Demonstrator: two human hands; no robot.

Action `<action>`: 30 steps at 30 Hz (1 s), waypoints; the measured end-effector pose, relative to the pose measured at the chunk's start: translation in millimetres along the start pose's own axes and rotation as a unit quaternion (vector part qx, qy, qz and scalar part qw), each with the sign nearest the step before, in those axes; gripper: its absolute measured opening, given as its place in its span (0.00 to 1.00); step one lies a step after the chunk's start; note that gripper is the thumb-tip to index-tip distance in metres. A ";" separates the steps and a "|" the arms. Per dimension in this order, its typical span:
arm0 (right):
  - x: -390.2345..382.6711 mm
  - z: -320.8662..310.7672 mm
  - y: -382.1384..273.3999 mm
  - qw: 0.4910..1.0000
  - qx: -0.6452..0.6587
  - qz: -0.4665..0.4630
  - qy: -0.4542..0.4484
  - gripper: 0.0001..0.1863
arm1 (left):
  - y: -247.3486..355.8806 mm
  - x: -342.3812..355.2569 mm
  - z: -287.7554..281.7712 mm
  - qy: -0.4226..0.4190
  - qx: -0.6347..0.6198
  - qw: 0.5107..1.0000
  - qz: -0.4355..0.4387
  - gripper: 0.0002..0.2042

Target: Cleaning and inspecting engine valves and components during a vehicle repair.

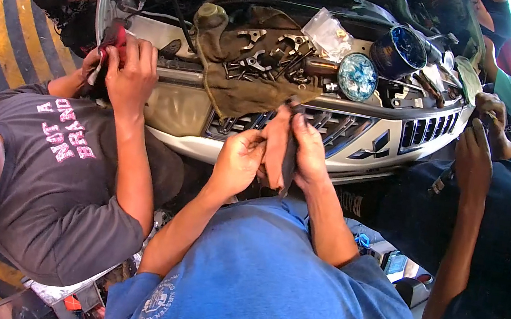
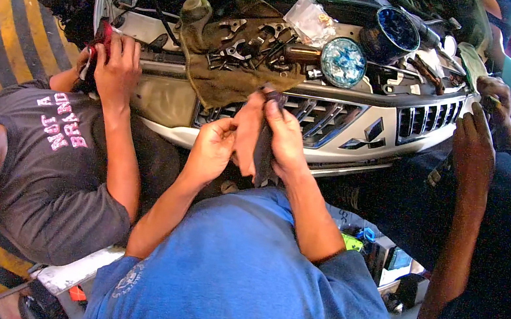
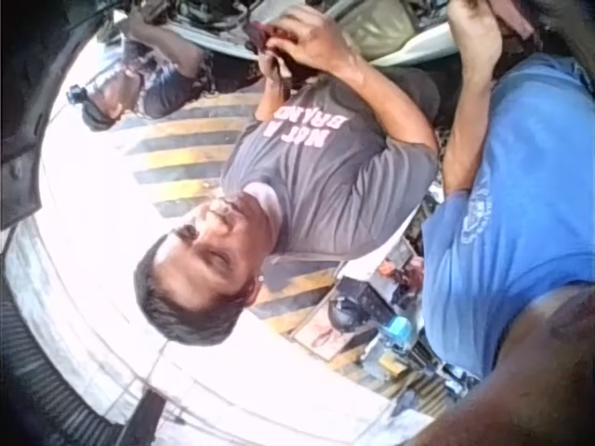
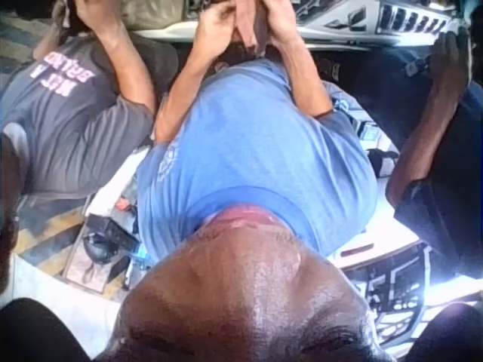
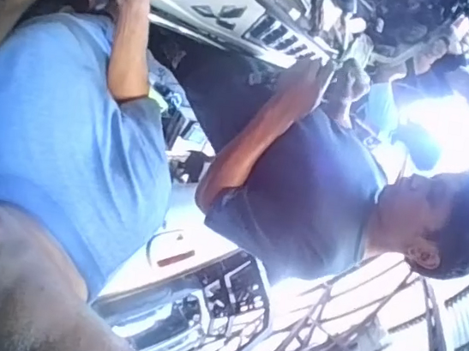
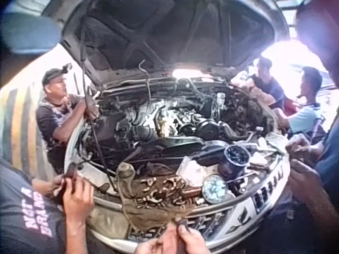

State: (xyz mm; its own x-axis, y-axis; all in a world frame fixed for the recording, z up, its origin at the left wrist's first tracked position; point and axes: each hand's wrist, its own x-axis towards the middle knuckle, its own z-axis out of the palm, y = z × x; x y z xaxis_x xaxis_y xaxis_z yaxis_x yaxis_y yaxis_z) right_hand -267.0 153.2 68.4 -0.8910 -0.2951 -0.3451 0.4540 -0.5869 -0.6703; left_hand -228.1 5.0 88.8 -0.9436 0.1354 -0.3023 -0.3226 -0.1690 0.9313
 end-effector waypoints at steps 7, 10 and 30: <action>13.4 -39.9 -37.6 0.995 0.029 -0.044 0.083 0.18 | 18.1 35.7 -28.5 0.225 0.335 0.898 0.175 0.06; 15.7 -52.8 -40.3 0.992 0.020 -0.052 0.111 0.17 | 28.7 53.8 -42.5 0.257 0.461 0.814 0.243 0.05; 4.5 -75.1 -84.5 0.951 0.260 -0.046 -0.160 0.28 | 37.0 91.6 -50.3 0.284 0.594 0.711 0.248 0.11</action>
State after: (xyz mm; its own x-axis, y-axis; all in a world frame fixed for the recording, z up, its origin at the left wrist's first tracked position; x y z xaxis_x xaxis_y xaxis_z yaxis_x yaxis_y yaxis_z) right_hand -309.0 258.1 74.1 -0.9203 -0.3902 -0.0271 0.3847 -0.8903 -0.2438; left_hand -330.2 -37.9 85.3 -0.9060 -0.1270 0.4038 0.0319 0.9308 0.3642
